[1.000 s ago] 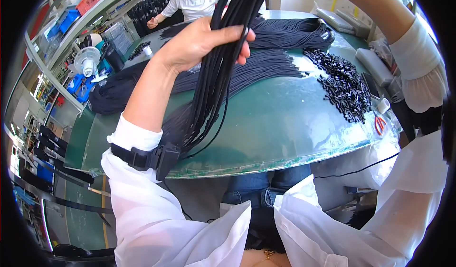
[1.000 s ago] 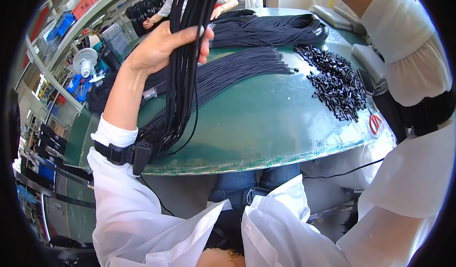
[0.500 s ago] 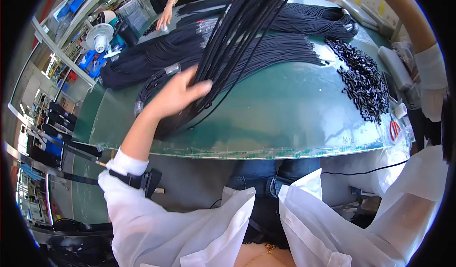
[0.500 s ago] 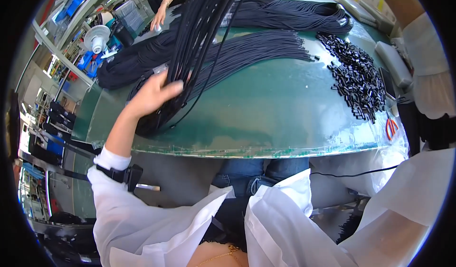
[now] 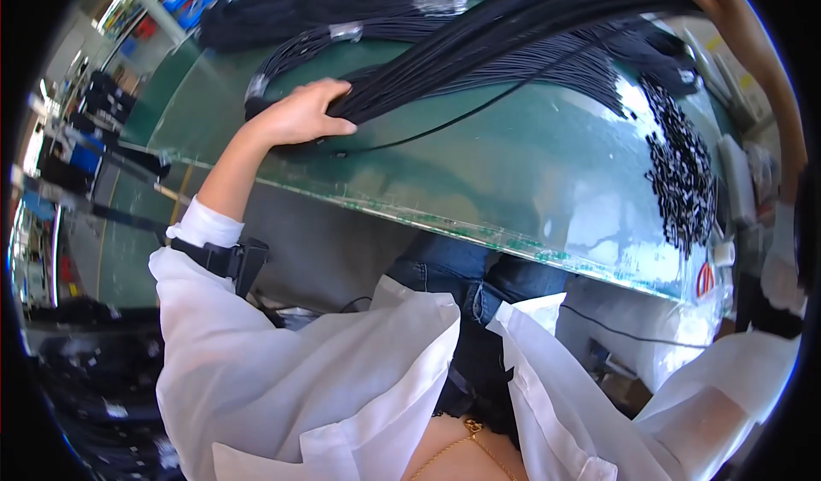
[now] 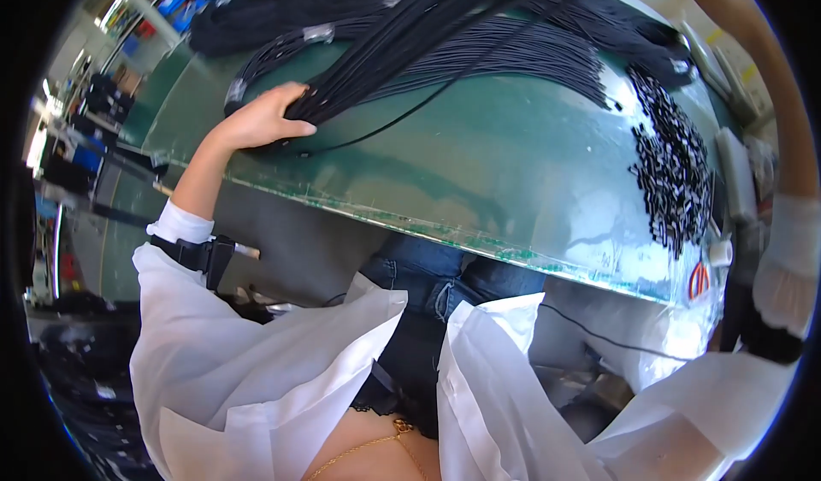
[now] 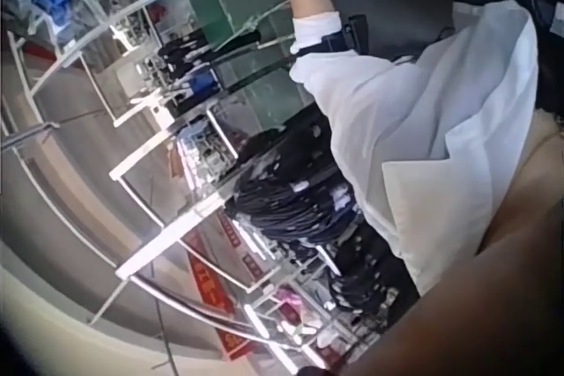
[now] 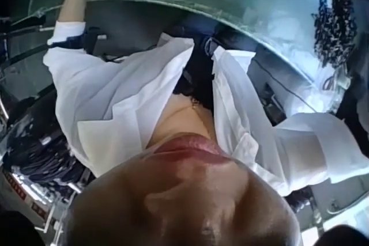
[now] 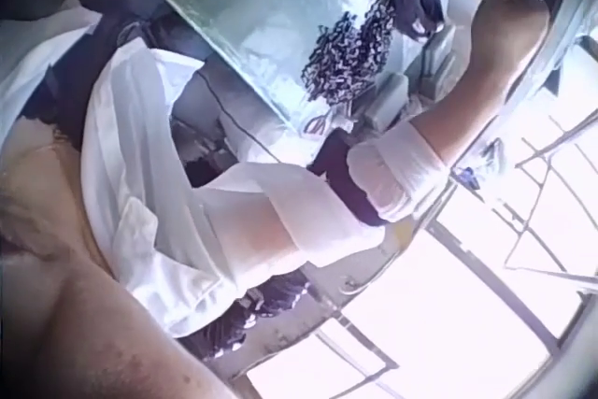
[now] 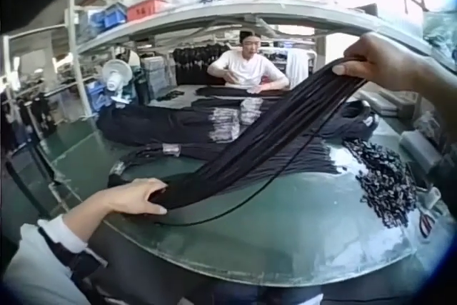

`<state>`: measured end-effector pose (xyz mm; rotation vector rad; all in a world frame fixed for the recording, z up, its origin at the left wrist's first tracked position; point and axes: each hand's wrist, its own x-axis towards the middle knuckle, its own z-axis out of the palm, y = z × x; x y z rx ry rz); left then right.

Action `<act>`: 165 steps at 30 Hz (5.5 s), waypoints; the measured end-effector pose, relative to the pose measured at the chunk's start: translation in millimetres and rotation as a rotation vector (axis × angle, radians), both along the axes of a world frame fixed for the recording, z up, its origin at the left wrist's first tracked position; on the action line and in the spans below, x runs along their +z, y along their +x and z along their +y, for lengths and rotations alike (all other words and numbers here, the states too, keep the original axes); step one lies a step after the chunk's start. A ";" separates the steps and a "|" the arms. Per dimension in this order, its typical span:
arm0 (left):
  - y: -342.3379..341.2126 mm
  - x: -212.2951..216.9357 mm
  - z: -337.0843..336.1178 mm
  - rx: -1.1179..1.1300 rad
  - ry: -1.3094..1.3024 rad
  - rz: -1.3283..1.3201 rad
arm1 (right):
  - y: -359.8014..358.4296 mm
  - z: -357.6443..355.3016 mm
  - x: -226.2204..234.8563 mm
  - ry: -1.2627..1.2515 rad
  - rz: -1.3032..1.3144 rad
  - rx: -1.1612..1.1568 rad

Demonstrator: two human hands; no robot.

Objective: The person gathers a bundle of black cords, wraps clear tape around them, and hangs the bundle on a rack before sliding small black plastic pieces onto the ends of individual cords.

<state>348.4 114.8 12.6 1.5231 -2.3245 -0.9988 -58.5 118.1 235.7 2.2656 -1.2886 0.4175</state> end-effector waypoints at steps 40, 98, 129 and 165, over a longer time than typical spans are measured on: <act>-97.7 -74.7 73.9 0.534 0.671 1.990 | 106.9 37.5 -225.2 2.053 -0.942 0.186; -40.7 -74.3 80.2 0.583 0.561 1.855 | 112.8 44.5 -221.2 1.896 -1.274 0.159; 26.7 -45.3 105.4 0.636 0.554 0.788 | 173.7 27.3 -221.2 2.153 -1.005 0.243; 111.5 -61.9 75.1 0.909 0.055 0.421 | 175.7 21.3 -224.5 2.258 -1.143 0.174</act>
